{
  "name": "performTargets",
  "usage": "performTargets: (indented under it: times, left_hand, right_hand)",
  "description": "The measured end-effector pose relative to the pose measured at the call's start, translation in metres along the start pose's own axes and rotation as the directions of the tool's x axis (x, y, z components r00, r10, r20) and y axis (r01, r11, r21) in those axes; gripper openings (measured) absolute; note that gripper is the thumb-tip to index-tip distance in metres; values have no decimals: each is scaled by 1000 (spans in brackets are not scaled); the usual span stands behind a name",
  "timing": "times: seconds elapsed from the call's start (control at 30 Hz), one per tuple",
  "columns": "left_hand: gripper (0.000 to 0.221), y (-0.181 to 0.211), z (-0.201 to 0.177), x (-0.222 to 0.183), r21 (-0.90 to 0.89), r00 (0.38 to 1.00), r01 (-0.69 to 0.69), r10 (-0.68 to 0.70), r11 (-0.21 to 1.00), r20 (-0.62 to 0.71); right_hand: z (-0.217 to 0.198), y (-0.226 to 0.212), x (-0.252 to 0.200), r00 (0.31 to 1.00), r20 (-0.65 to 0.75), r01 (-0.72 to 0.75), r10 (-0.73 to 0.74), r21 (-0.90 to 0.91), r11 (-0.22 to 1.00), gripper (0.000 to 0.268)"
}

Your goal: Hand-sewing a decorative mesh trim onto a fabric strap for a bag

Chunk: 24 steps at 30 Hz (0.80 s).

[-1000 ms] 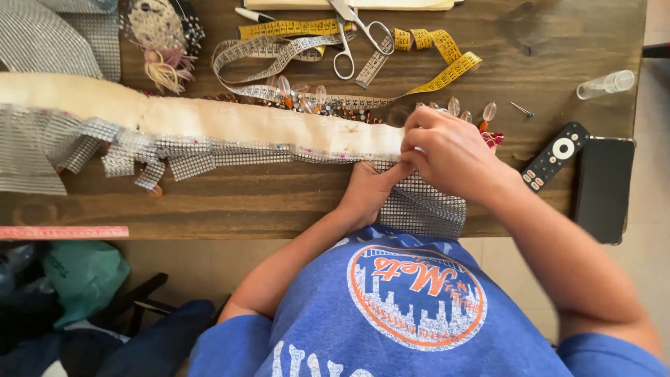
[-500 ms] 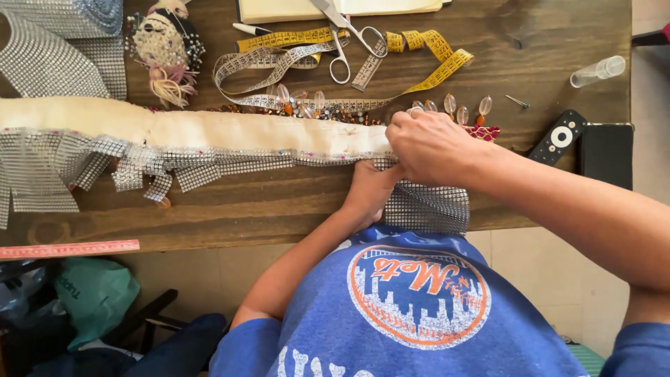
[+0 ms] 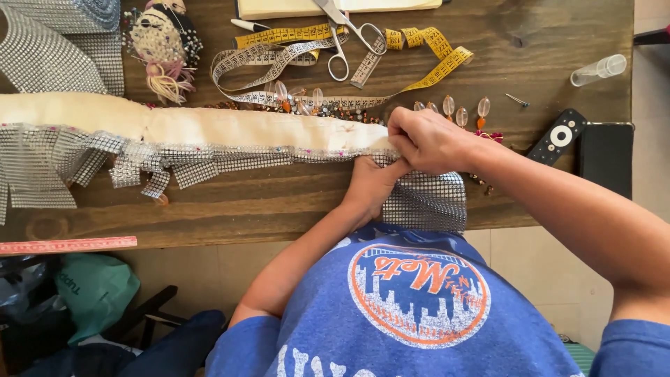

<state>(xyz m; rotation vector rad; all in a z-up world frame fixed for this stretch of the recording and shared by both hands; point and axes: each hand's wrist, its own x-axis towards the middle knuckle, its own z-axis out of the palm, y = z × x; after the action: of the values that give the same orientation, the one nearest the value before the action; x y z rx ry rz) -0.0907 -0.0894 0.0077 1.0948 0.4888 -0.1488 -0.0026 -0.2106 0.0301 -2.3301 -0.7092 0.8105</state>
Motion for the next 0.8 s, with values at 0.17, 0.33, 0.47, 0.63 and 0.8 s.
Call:
performTargets:
  times: [0.17, 0.33, 0.47, 0.63, 0.8]
  left_hand:
    - [53, 11, 4, -1, 20, 999, 29, -29, 999, -15]
    - [63, 7, 7, 3, 135, 997, 77, -73, 988, -35]
    - [60, 9, 3, 1, 173, 993, 111, -105, 979, -45]
    - [57, 15, 5, -3, 210, 987, 158, -152, 965, -43]
    - [54, 37, 11, -16, 263, 972, 236, -232, 935, -48]
  right_hand:
    - [8, 16, 9, 999, 0, -54, 54, 52, 997, 12]
    - [10, 24, 13, 990, -3, -143, 144, 124, 982, 6]
    - [7, 29, 16, 991, -33, -128, 133, 135, 983, 7]
    - [-14, 20, 0, 996, -74, -39, 58, 237, 971, 6]
    - [-15, 17, -23, 985, -165, 105, -54, 316, 943, 6]
